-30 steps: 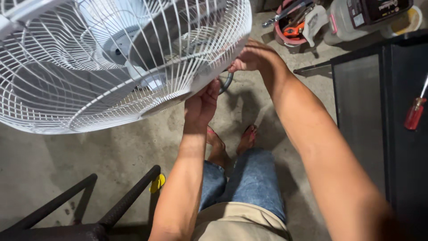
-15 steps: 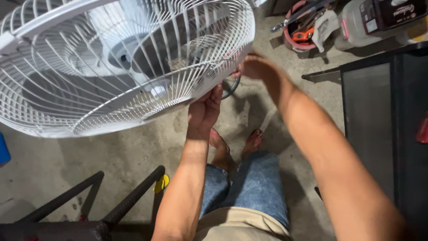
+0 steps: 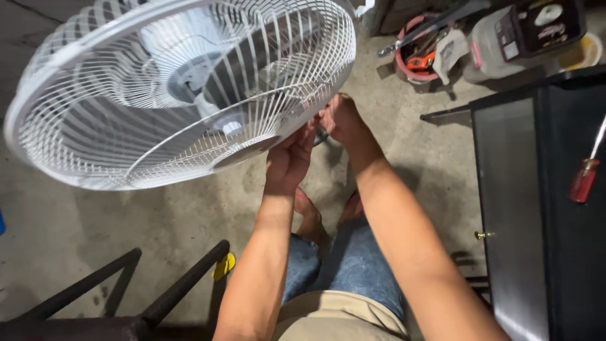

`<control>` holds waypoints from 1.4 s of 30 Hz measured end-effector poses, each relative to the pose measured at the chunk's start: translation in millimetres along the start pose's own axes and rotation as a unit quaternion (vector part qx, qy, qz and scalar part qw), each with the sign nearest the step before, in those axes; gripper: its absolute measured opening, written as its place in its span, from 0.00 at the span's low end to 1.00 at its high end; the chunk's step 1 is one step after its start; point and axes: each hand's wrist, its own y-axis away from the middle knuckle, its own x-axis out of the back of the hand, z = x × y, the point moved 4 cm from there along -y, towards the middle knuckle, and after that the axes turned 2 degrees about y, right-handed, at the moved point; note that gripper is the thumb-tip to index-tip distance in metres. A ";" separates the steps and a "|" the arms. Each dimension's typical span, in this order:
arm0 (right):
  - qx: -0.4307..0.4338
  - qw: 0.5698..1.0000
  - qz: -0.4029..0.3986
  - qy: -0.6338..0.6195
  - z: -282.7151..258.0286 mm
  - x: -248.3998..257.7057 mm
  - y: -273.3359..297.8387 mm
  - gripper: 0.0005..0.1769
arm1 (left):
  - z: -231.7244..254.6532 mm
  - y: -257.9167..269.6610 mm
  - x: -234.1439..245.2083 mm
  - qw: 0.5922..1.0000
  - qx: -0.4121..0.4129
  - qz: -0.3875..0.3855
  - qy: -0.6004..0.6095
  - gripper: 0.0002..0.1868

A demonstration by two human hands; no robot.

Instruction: The person disassembles a white pedestal fan by first removing the front grille, then unscrewing the central hub to detach the fan blades, and finally removing the rear grille. The components are placed on a nearby table.

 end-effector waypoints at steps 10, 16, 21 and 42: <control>-0.013 0.990 0.136 -0.039 16.4 10.3 -24.8 0.19 | 30.7 31.1 20.8 0.994 0.023 0.102 -0.042 0.19; -0.025 0.982 0.184 -0.017 -4.0 32.6 0.8 0.10 | 84.0 83.0 14.8 0.998 -0.037 -0.040 -0.022 0.11; 0.159 0.927 0.328 0.091 -64.5 3.1 47.5 0.04 | 136.4 135.2 -23.8 0.946 -0.153 0.246 -0.145 0.34; 0.408 0.853 0.236 0.226 -185.2 -137.1 98.2 0.18 | 218.1 180.7 -103.0 0.821 -0.377 0.220 -0.367 0.20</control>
